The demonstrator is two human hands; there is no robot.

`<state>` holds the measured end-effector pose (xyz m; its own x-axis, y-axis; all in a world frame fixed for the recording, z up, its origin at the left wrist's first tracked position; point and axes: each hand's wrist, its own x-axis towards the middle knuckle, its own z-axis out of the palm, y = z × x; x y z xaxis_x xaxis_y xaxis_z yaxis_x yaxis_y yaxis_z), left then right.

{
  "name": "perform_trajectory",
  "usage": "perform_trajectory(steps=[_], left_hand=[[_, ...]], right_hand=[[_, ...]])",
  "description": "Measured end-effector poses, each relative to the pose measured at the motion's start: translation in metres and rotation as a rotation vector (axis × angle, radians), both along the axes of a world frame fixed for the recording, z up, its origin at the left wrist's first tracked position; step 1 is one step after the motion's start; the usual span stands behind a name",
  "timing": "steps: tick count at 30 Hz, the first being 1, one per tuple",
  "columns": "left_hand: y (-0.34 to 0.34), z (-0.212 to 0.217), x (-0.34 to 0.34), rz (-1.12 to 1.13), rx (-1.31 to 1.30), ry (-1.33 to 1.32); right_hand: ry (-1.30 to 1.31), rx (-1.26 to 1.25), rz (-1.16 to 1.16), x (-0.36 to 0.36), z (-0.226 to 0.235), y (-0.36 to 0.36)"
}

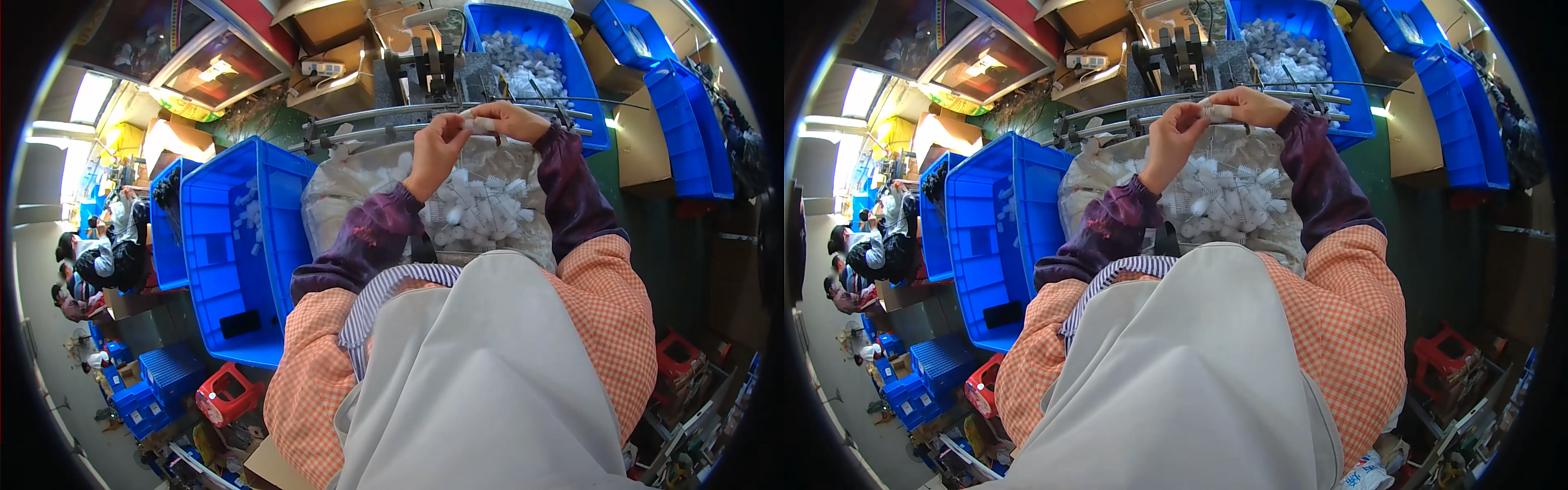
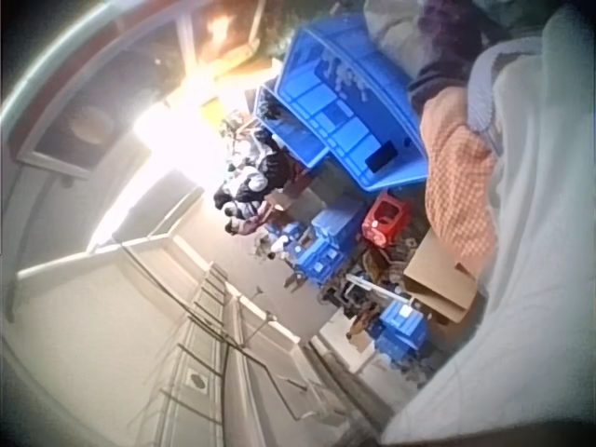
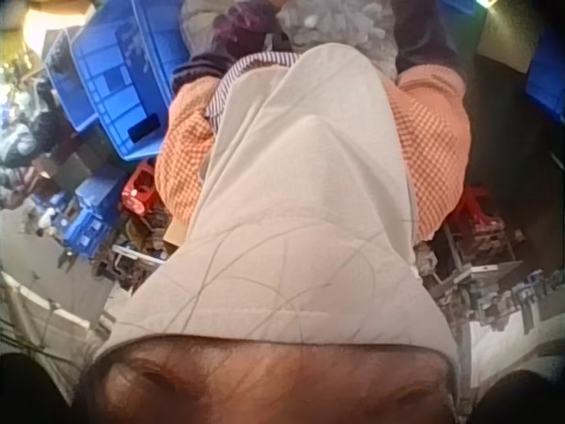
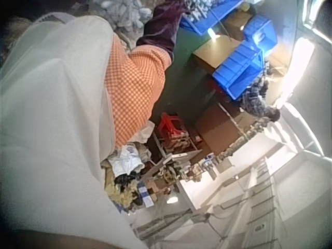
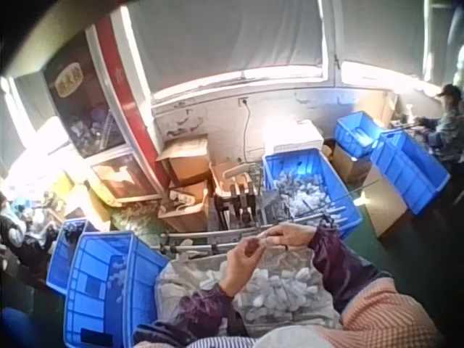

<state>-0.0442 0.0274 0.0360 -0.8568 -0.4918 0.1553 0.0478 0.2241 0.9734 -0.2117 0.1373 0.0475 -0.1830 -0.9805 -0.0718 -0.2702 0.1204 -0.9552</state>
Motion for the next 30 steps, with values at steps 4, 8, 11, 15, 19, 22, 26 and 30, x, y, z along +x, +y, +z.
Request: perform_trajectory(steps=[4,8,11,15,19,22,26,30], left_hand=[[0.009,-0.018,0.018,-0.223,-0.636,-0.036],[0.030,-0.040,0.047,-0.700,-0.931,-0.235],[0.036,-0.044,0.053,-0.704,-1.014,-0.355],[0.036,-0.045,0.052,-0.640,-1.100,-0.429],[0.032,-0.032,0.051,-0.561,-1.101,-0.413],[0.026,-0.031,0.050,-0.553,-1.000,-0.403],[0.013,-0.030,0.047,-0.403,-0.856,-0.291],[0.008,-0.034,0.044,-0.371,-0.730,-0.217]], right_hand=[[0.605,-0.068,-0.327,-0.041,-0.044,-0.031],[1.060,-0.051,-0.670,-0.061,-0.083,-0.069],[1.194,-0.019,-0.651,-0.068,-0.094,-0.082],[1.206,0.023,-0.642,-0.065,-0.093,-0.087],[1.189,0.029,-0.600,-0.072,-0.096,-0.086],[1.181,0.034,-0.583,-0.075,-0.097,-0.087],[1.169,0.097,-0.576,-0.071,-0.093,-0.090],[1.138,0.111,-0.594,-0.070,-0.089,-0.090]])
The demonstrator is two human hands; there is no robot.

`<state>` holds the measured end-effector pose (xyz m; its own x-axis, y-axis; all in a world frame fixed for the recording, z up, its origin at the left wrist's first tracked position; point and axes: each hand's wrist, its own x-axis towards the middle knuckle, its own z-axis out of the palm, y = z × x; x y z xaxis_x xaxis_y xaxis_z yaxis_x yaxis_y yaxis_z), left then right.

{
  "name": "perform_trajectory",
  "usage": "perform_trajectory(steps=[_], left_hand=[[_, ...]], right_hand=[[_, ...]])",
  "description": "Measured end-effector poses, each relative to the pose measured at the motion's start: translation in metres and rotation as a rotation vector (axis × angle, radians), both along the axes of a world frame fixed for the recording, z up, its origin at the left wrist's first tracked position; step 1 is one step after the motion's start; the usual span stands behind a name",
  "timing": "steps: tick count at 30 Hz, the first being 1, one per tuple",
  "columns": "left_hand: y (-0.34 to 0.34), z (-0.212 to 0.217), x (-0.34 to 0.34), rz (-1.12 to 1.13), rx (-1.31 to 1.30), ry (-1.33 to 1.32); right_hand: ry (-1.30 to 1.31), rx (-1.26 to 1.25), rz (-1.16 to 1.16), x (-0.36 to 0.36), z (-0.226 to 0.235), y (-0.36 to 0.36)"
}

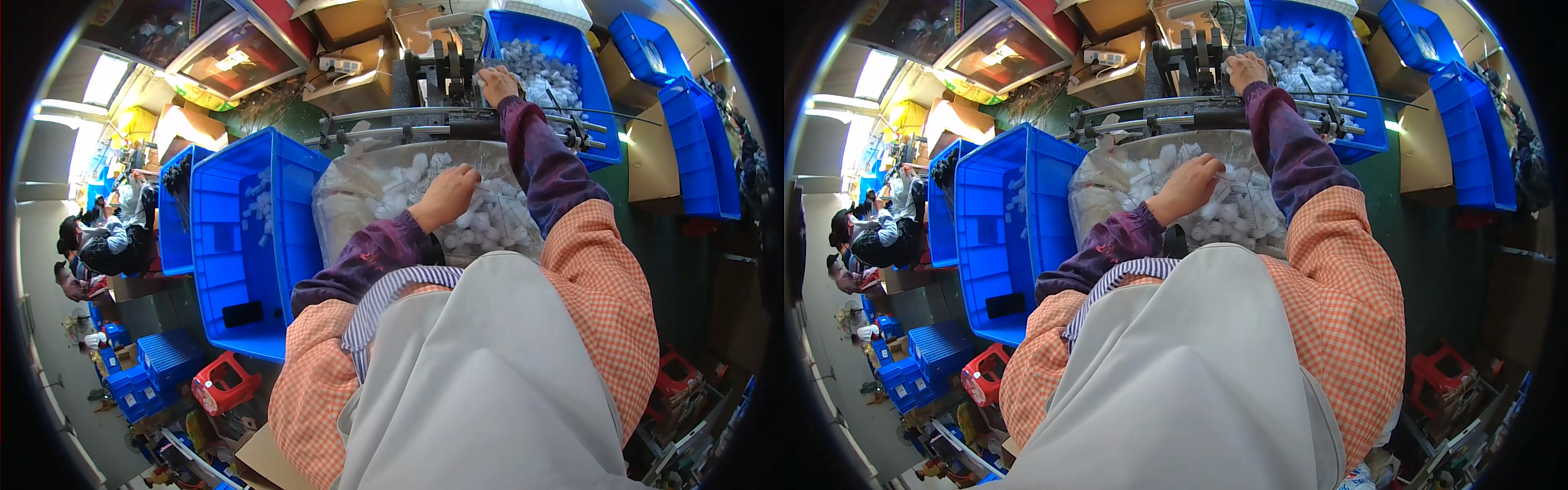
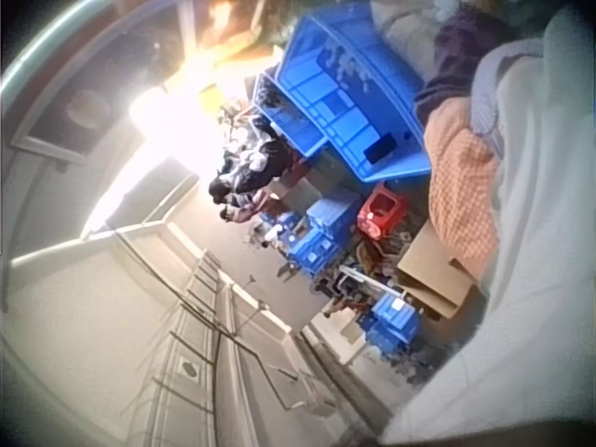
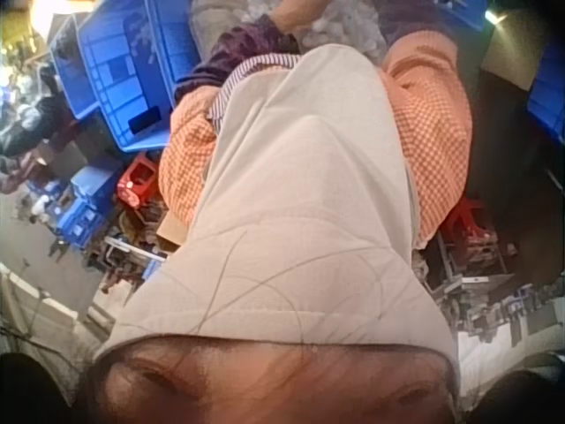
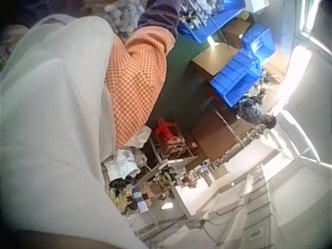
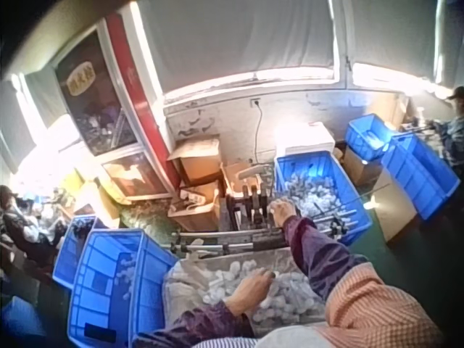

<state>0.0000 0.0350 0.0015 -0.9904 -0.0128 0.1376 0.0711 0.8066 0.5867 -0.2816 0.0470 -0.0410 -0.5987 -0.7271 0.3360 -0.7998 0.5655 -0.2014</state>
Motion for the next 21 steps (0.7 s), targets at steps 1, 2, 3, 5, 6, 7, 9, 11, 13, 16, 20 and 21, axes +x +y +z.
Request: perform_trajectory(steps=[1,2,3,5,6,7,9,11,13,16,20,21], left_hand=[[0.001,-0.003,0.000,0.009,0.040,-0.004],[0.002,-0.006,0.000,-0.007,0.046,0.033],[0.003,-0.009,-0.001,-0.024,0.051,0.070],[0.004,-0.001,-0.004,-0.045,0.038,0.106],[0.005,0.003,-0.004,-0.047,0.021,0.102],[0.006,0.006,-0.003,-0.046,0.008,0.095],[0.003,0.003,-0.003,-0.012,-0.027,0.097],[0.004,0.001,-0.002,0.033,-0.040,0.102],[0.005,0.002,-0.003,0.093,-0.037,0.119],[0.007,0.004,-0.006,0.100,0.038,0.157],[0.008,0.010,-0.008,0.114,0.133,0.207],[0.010,0.013,-0.009,0.117,0.160,0.217]], right_hand=[[-0.019,0.035,-0.020,0.001,0.005,-0.001],[-0.038,0.071,-0.041,0.004,0.010,0.000],[-0.040,0.110,-0.079,0.007,0.013,0.000],[-0.039,0.184,-0.163,0.006,0.018,0.003],[-0.037,0.161,-0.198,0.004,0.018,0.007],[-0.038,0.141,-0.230,0.004,0.018,0.014],[-0.020,0.115,-0.259,0.006,0.014,0.024],[0.013,0.103,-0.253,0.018,0.017,0.033],[0.005,0.092,-0.236,0.020,0.015,0.029],[-0.012,0.066,-0.250,0.026,0.011,0.022],[0.046,0.016,-0.188,0.042,0.005,-0.002],[0.052,0.014,-0.187,0.048,0.005,-0.008]])
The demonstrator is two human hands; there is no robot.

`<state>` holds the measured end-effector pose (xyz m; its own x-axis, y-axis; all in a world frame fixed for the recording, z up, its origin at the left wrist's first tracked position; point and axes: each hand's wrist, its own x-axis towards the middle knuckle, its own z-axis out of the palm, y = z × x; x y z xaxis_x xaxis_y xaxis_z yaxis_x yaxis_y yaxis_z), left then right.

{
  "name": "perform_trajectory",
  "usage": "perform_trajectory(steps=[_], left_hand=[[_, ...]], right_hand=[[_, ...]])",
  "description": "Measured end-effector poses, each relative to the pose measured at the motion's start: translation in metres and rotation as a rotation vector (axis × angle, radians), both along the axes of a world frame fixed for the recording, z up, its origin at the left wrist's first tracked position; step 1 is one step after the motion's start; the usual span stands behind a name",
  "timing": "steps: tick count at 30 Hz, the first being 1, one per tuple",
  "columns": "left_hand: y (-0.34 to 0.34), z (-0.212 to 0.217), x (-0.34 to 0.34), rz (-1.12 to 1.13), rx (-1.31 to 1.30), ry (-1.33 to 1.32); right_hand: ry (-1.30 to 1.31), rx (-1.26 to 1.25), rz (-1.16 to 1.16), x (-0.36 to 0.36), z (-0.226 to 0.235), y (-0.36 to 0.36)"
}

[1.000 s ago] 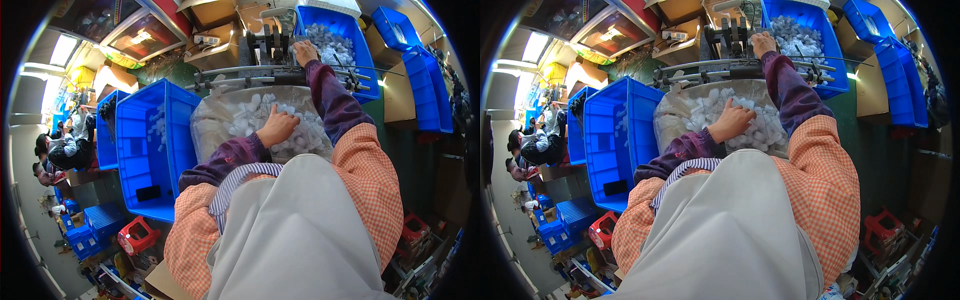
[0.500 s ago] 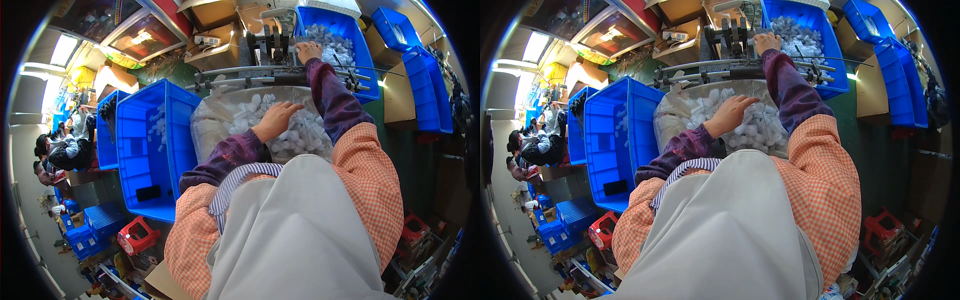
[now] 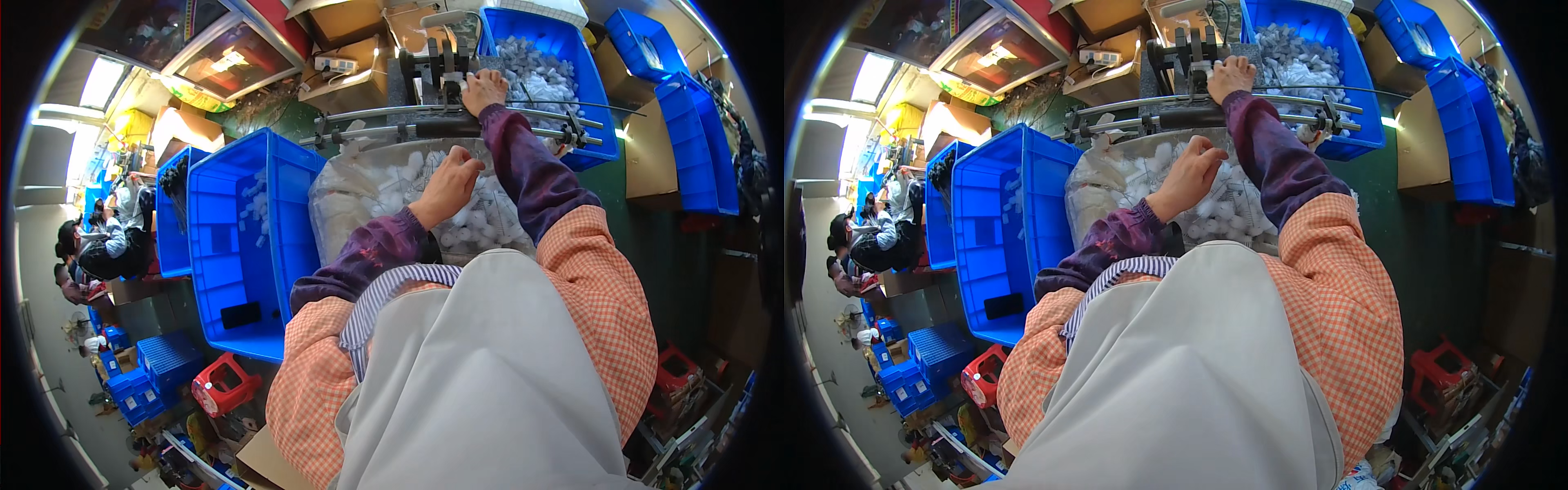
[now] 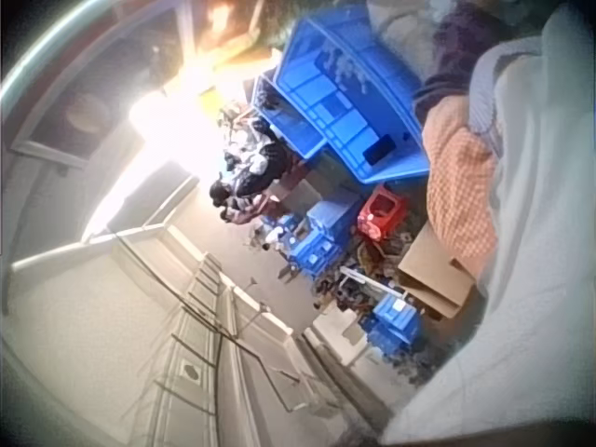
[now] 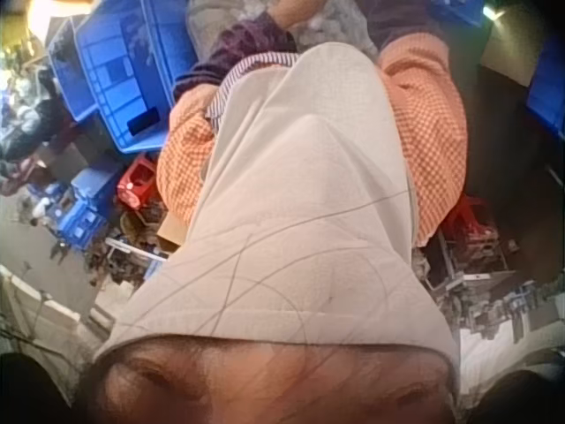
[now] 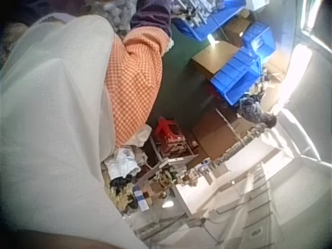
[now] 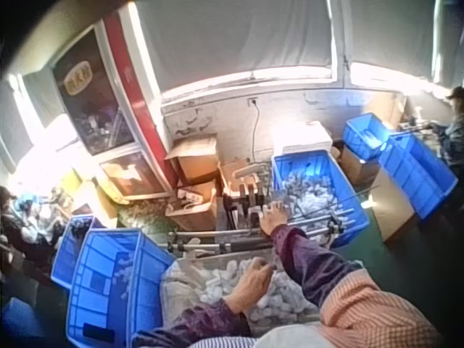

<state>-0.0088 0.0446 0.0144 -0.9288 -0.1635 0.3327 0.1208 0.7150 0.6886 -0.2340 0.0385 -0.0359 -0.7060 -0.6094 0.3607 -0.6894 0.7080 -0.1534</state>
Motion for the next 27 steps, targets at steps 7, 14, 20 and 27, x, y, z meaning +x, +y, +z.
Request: perform_trajectory(steps=[7,14,20,27], left_hand=[[-0.010,0.004,-0.005,0.043,-0.109,0.149],[-0.015,0.023,-0.009,0.154,0.170,0.187],[-0.009,0.033,-0.015,0.121,0.328,0.155],[-0.010,0.019,-0.033,0.143,0.460,0.122]], right_hand=[[0.013,0.017,-0.023,0.009,0.002,-0.007],[-0.106,0.171,-0.022,-0.030,0.011,0.028],[-0.065,0.344,-0.079,-0.069,0.034,0.040],[-0.591,0.039,0.226,-0.036,0.074,0.091]])
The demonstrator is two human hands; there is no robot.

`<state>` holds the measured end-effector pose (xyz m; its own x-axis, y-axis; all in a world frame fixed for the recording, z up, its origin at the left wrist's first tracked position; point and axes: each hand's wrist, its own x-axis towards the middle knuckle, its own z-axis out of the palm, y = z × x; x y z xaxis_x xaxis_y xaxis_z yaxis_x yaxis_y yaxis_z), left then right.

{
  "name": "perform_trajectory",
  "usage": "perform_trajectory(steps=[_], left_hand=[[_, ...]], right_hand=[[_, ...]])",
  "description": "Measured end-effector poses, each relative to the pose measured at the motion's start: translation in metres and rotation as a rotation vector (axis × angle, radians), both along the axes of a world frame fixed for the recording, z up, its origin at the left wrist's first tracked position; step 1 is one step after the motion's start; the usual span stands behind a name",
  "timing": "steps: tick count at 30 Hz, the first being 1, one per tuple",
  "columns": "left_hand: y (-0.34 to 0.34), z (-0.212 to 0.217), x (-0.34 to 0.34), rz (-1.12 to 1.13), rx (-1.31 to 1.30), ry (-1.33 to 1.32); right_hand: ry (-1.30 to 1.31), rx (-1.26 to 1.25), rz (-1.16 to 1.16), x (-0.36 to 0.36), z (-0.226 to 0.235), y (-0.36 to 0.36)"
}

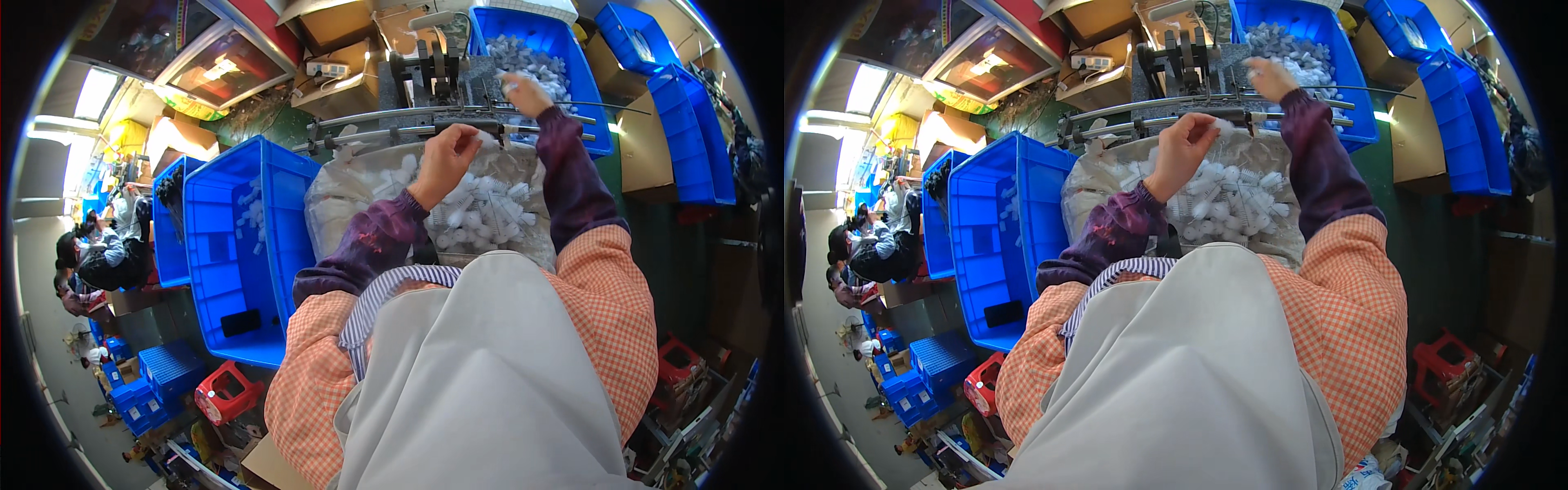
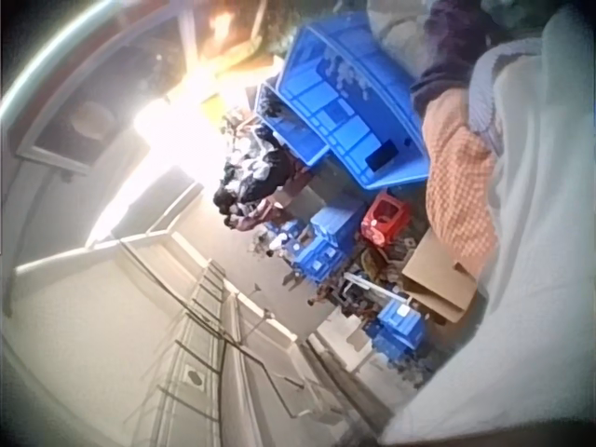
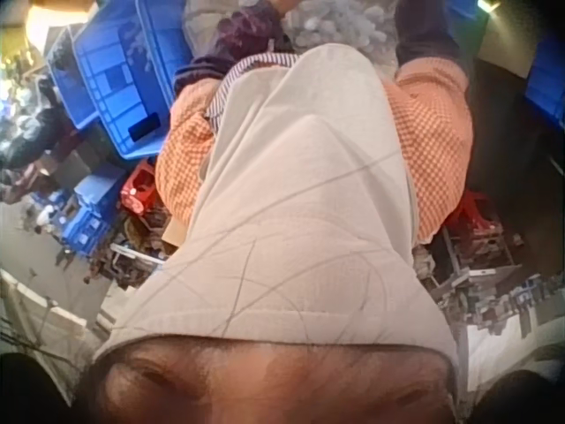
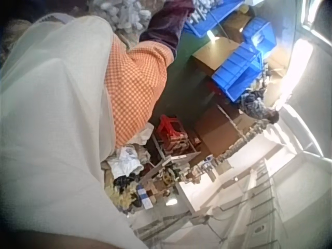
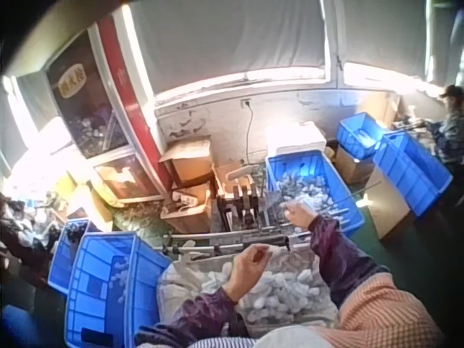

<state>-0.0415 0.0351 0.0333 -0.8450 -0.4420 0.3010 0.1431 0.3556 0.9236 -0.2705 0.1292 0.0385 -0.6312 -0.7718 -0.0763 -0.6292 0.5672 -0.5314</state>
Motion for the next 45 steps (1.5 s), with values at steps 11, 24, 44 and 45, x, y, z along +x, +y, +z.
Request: perform_trajectory(steps=[11,24,44,45], left_hand=[[0.018,-0.012,0.012,-0.265,-0.705,0.080],[0.008,-0.031,0.024,-0.295,-0.485,-0.175],[0.006,-0.033,0.028,-0.311,-0.463,-0.179],[0.006,-0.033,0.028,-0.310,-0.464,-0.180]], right_hand=[[0.243,-0.223,0.021,0.000,-0.058,-0.041],[0.581,-0.273,-0.041,-0.016,-0.090,-0.082],[0.431,-0.371,0.005,-0.017,-0.086,-0.083],[0.431,-0.390,0.015,-0.017,-0.085,-0.082]])
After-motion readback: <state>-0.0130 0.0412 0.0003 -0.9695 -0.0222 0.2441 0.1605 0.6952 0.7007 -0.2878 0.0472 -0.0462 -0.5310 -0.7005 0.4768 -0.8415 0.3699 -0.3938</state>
